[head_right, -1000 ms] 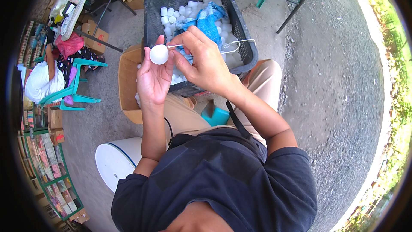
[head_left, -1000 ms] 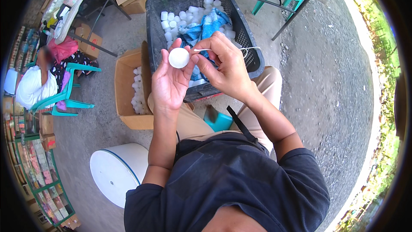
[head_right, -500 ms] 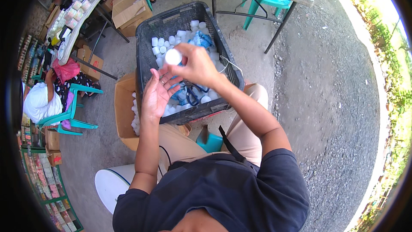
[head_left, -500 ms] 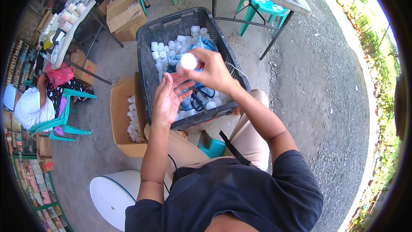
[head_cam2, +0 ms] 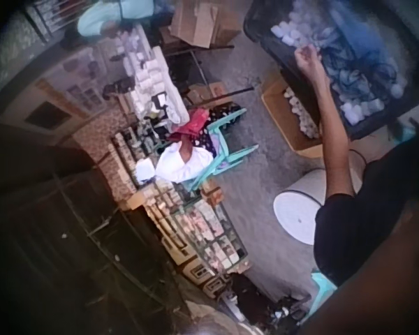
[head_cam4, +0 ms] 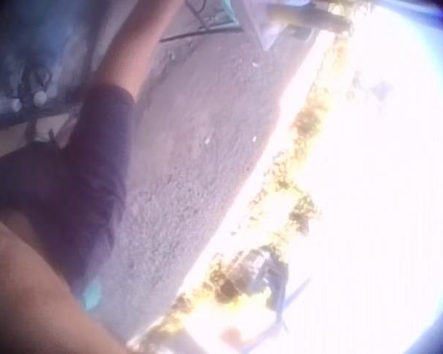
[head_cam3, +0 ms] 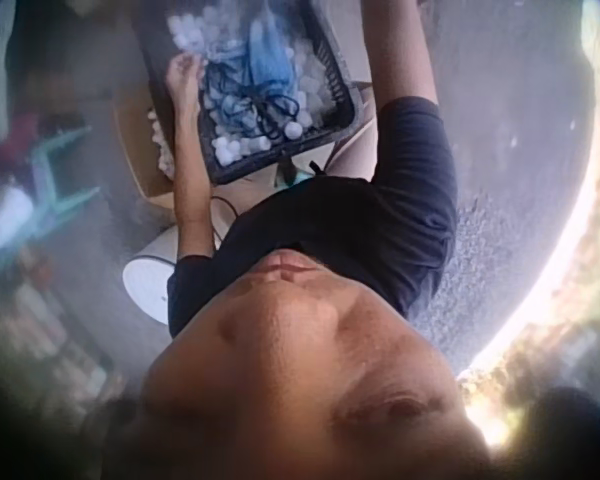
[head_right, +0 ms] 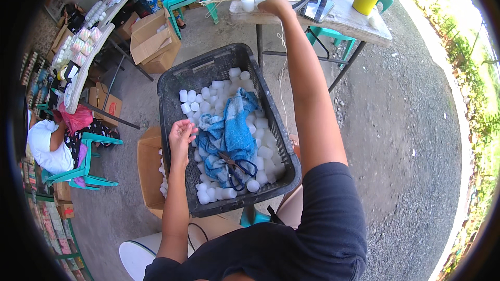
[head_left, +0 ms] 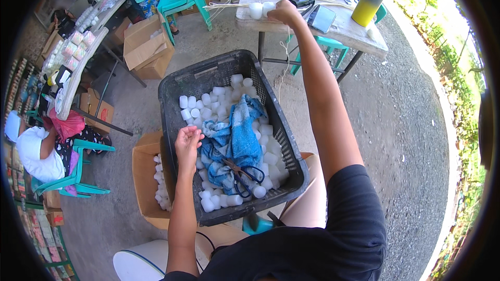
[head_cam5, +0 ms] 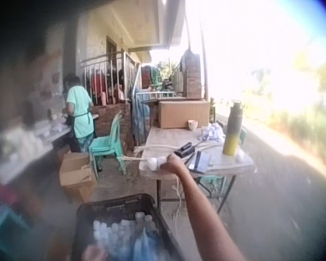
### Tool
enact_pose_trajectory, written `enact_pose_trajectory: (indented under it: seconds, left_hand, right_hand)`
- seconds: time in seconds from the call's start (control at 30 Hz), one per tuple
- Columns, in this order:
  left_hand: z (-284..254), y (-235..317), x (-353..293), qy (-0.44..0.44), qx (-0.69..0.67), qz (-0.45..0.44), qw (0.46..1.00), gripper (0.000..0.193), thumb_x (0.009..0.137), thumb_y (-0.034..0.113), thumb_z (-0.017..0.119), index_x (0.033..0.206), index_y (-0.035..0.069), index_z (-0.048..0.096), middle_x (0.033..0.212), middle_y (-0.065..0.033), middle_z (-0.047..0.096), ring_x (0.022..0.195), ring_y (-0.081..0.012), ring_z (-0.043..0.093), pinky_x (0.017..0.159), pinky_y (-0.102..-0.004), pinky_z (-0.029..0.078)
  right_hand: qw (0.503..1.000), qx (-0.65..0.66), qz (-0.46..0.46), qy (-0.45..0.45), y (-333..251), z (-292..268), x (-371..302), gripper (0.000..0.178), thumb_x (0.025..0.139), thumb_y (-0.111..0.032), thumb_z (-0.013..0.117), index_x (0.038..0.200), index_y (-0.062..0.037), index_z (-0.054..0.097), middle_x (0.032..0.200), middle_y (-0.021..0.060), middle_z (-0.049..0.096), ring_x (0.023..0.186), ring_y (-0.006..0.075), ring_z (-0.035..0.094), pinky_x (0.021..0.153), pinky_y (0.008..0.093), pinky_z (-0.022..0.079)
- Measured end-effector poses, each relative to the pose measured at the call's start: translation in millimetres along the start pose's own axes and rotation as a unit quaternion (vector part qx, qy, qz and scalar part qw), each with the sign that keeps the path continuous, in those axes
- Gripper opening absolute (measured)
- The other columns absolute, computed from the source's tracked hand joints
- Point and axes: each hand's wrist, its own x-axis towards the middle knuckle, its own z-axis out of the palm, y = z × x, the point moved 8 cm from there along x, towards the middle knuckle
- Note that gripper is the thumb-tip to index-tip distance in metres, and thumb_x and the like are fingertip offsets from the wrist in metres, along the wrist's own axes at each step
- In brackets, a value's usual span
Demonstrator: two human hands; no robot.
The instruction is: The person repeatedly picks up small white cylindrical objects from a basket, inserts a wick into each, and uses scissors to trim the wick. The person then places the finished items into a nearby cardboard box.
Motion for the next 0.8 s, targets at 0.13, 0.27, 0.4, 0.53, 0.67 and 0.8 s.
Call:
enact_pose_trajectory:
  seconds: [0.13, 0.27, 0.4, 0.53, 0.67, 0.8]
  left_hand:
    - [-1, 5, 3, 0.004, 0.000, 0.011, 1.000, 0.015, 0.092, 0.014, 0.062, 0.103, 0.006, 0.056, 0.094, -0.0036, 0.064, 0.082, -0.0105, 0.062, 0.067, -0.0216, 0.044]
    - [5, 5, 6, -0.008, 0.009, -0.004, 1.000, 0.014, 0.092, 0.012, 0.060, 0.103, 0.005, 0.056, 0.094, -0.0048, 0.065, 0.081, -0.0105, 0.063, 0.067, -0.0220, 0.044]
    - [-1, 8, 2, -0.007, 0.031, 0.008, 0.999, 0.012, 0.093, 0.011, 0.059, 0.103, 0.004, 0.056, 0.092, -0.0051, 0.064, 0.079, -0.0106, 0.063, 0.067, -0.0216, 0.044]
    - [-7, 6, 5, 0.008, 0.012, 0.005, 1.000, 0.011, 0.093, 0.010, 0.059, 0.102, 0.004, 0.056, 0.090, -0.0049, 0.064, 0.078, -0.0106, 0.063, 0.066, -0.0212, 0.044]
    - [8, 9, 14, -0.012, 0.005, 0.022, 1.000, 0.012, 0.093, 0.010, 0.059, 0.102, 0.004, 0.056, 0.090, -0.0051, 0.064, 0.077, -0.0106, 0.062, 0.066, -0.0214, 0.044]
    - [7, 7, 8, -0.021, 0.011, 0.038, 0.999, 0.011, 0.093, 0.011, 0.059, 0.102, 0.005, 0.056, 0.089, -0.0042, 0.064, 0.075, -0.0098, 0.062, 0.066, -0.0216, 0.044]
  right_hand:
    - [0.978, 0.058, 0.060, 0.189, 34, -54, 14, 0.041, 0.072, -0.023, 0.065, 0.104, 0.0019, 0.065, 0.096, 0.0249, 0.067, 0.096, 0.0325, 0.066, 0.083, 0.0396, 0.052]
    - [0.959, -0.143, 0.178, 0.167, 44, -63, 35, 0.068, 0.084, -0.049, 0.062, 0.134, -0.0063, 0.042, 0.121, 0.0239, 0.058, 0.114, 0.0373, 0.056, 0.090, 0.0441, 0.052]
    - [0.947, -0.225, 0.215, 0.083, 24, -57, 55, 0.075, 0.082, -0.059, 0.058, 0.138, -0.0129, 0.040, 0.126, 0.0108, 0.059, 0.113, 0.0270, 0.060, 0.086, 0.0425, 0.053]
    - [0.950, -0.196, 0.225, 0.095, 41, -59, 62, 0.075, 0.076, -0.044, 0.063, 0.139, -0.0115, 0.039, 0.122, 0.0105, 0.063, 0.110, 0.0256, 0.062, 0.084, 0.0364, 0.053]
    - [0.941, 0.145, 0.189, 0.242, 89, -92, 60, 0.076, 0.070, -0.037, 0.063, 0.134, -0.0067, 0.036, 0.108, 0.0211, 0.063, 0.092, 0.0253, 0.065, 0.072, 0.0338, 0.051]
    - [0.808, 0.580, 0.052, 0.086, 59, -71, 20, 0.050, 0.077, -0.033, 0.054, 0.113, 0.0001, 0.050, 0.094, 0.0159, 0.065, 0.051, 0.0123, 0.047, 0.041, 0.0235, 0.031]
